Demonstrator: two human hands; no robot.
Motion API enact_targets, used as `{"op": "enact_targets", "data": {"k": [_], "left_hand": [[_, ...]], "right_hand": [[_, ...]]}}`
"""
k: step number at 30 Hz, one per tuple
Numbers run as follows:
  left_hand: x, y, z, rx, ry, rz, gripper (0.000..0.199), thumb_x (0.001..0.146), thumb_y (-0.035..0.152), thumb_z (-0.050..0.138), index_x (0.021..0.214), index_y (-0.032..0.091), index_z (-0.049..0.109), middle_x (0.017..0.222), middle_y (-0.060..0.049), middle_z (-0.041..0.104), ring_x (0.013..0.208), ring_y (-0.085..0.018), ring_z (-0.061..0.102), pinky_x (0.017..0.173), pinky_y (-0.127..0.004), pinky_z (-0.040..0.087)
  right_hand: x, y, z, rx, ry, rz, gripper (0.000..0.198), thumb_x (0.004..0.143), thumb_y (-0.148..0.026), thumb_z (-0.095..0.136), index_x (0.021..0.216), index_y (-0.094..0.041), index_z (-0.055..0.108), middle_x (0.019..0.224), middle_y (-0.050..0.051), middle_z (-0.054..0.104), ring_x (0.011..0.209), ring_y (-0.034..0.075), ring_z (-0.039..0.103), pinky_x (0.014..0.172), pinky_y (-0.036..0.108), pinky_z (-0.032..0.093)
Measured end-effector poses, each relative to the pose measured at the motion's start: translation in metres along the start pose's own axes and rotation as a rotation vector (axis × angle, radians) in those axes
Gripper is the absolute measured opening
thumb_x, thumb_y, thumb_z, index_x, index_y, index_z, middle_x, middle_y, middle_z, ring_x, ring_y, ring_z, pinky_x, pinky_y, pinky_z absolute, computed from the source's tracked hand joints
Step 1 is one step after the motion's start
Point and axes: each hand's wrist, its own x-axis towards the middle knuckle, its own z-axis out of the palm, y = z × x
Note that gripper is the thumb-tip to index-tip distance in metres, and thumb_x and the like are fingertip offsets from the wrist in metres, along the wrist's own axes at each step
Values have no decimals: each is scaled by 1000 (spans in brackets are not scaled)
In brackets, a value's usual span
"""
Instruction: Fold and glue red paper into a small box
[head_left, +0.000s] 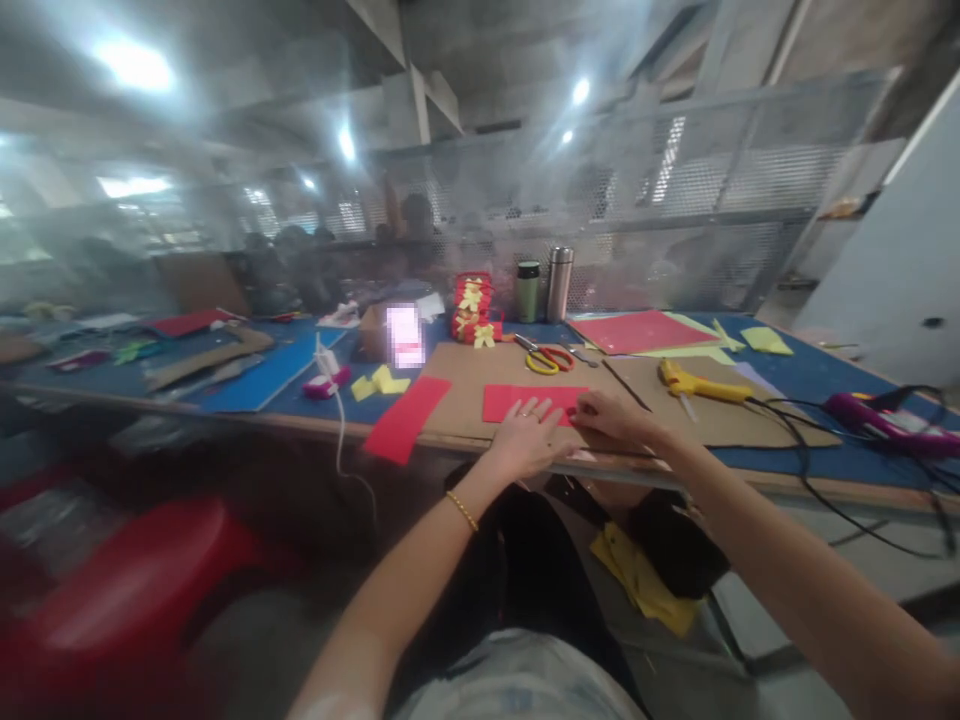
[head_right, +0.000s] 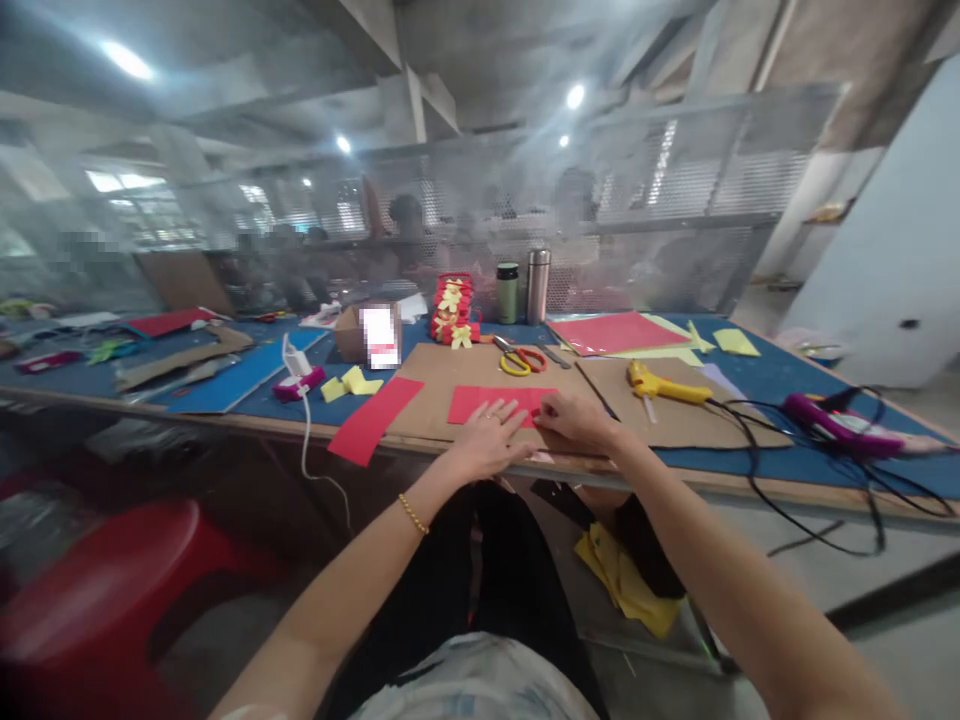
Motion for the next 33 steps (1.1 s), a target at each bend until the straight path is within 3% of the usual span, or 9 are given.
{"op": "enact_targets", "data": {"k": [9,13,17,21,25,30,33], "left_hand": [[-7,2,0,-49,24,-14,83,98,75,33,155,17,47,162,-14,45,154,-30,36,128,-48,26],[-8,3,-3,-63,9,-8,94,90,83,39,155,16,46,163,-16,43,154,-31,35,128,-49,26],[-9,4,-1,-60,35,-7,97,87,87,41,155,17,46,161,-15,46,152,-32,38,126,-49,29],[-8,4,4,-43,53,-7,95,88,84,42,154,16,47,160,-15,48,152,-33,39,126,-49,28],[-6,4,6,-33,55,7,90,91,79,45,151,11,51,156,-17,52,149,-33,42,127,-48,28],[-7,3,6,-40,104,26,90,91,79,44,151,12,52,159,-17,49,152,-33,38,127,-49,27],[-7,3,6,-50,179,31,92,91,82,39,146,11,57,154,-19,55,147,-34,45,124,-49,32]], "right_hand": [[-16,13,-13,-73,-34,126,25,92,-37,61,74,-20,67,73,5,69,63,15,58,56,26,31],[-33,25,-17,-109,-22,197,25,92,-37,59,73,-21,64,75,6,69,67,17,60,56,26,30],[-39,19,-16,-125,102,213,23,93,-38,54,79,-22,64,77,7,70,67,19,59,56,28,27],[-25,-14,-8,7,335,39,20,92,-32,51,81,-20,63,69,6,67,60,18,54,56,29,27],[3,-42,-2,62,352,-91,21,96,-28,48,88,-19,64,80,8,70,70,19,58,64,29,37],[39,-38,0,50,386,-139,26,96,-16,44,97,-15,70,109,18,70,102,26,61,89,37,46],[49,-25,7,18,371,-140,21,94,-18,53,102,-19,73,108,15,71,109,28,59,99,43,44]]}}
